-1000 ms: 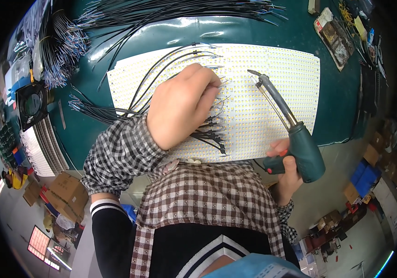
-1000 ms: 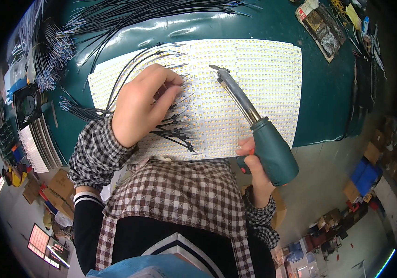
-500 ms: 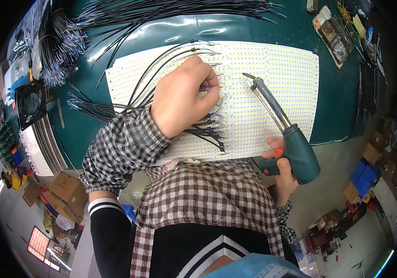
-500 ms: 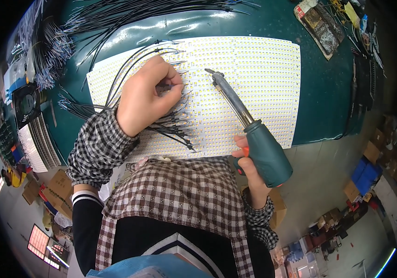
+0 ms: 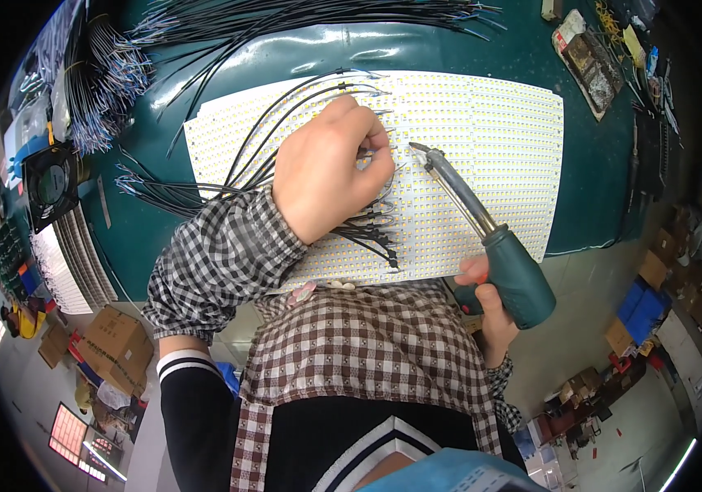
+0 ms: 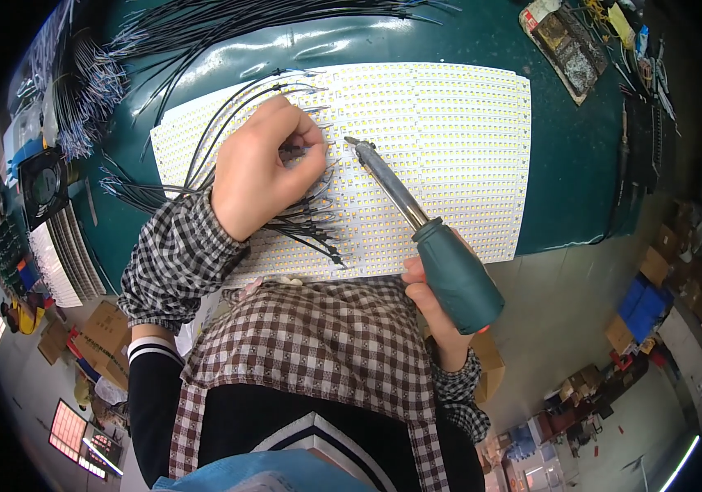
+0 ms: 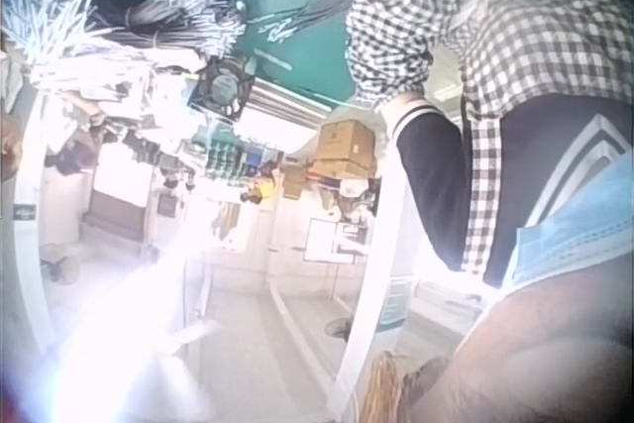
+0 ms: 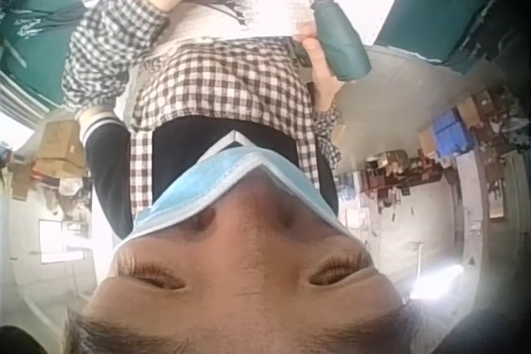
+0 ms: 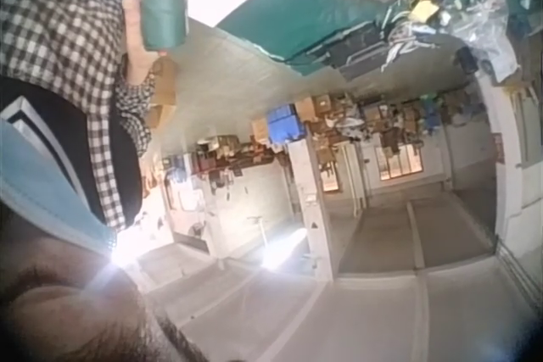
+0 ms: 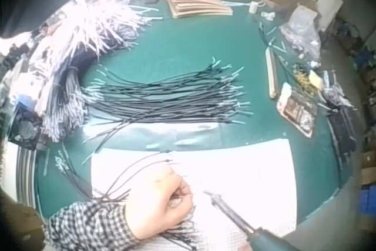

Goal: The person solders wires onto an LED panel using a soldering tool, moves the finished panel aside, and solders additional wires onto another LED panel.

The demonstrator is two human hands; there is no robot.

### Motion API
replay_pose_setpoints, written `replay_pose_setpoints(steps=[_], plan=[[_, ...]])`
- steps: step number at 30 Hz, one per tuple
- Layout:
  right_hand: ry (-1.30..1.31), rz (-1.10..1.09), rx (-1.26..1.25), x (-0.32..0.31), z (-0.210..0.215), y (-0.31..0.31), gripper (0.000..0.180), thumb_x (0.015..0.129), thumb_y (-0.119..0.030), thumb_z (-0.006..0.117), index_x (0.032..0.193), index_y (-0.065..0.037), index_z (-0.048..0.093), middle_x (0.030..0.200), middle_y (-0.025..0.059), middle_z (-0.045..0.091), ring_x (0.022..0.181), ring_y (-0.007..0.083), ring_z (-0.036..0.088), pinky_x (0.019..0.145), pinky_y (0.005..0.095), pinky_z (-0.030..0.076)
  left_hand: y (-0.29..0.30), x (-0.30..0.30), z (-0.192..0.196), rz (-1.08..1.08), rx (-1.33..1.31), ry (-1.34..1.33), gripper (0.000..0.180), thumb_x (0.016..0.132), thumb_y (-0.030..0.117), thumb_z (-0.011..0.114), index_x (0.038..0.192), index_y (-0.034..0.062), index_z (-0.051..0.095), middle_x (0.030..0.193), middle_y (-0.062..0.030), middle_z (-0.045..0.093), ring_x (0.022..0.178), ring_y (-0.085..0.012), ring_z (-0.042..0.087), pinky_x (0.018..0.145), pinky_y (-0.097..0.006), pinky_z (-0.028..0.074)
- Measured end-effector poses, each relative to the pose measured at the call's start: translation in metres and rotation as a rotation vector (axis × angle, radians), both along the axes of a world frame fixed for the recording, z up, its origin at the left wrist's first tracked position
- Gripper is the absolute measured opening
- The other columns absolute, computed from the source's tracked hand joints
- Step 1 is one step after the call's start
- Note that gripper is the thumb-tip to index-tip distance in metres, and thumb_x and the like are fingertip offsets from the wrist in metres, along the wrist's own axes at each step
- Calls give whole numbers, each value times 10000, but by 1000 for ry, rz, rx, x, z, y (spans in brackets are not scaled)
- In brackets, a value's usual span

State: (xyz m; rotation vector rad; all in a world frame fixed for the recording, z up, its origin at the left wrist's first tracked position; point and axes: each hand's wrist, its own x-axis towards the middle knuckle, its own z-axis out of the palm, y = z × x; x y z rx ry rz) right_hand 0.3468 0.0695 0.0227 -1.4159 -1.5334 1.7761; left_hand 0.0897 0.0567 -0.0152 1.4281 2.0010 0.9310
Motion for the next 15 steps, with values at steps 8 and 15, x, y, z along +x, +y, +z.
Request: replay_pose_setpoints(steps=[8,15], plan=[[49,46,9,4,-7,0,351,866,-278,650,1010,30,566,950,146,588,829,217,607,752,340,524,0,1,-2,10,9,-3,92,722,91,647,751,44,573,771,-98,569,664,-284,597,579,-368,484],[38,108,60,6,-10,2,297,875,-223,637,994,39,565,944,145,582,839,217,599,764,339,528,0,2,-1,-2,2,27,100,720,97,645,751,46,564,768,-102,557,651,-298,580,572,-384,471]])
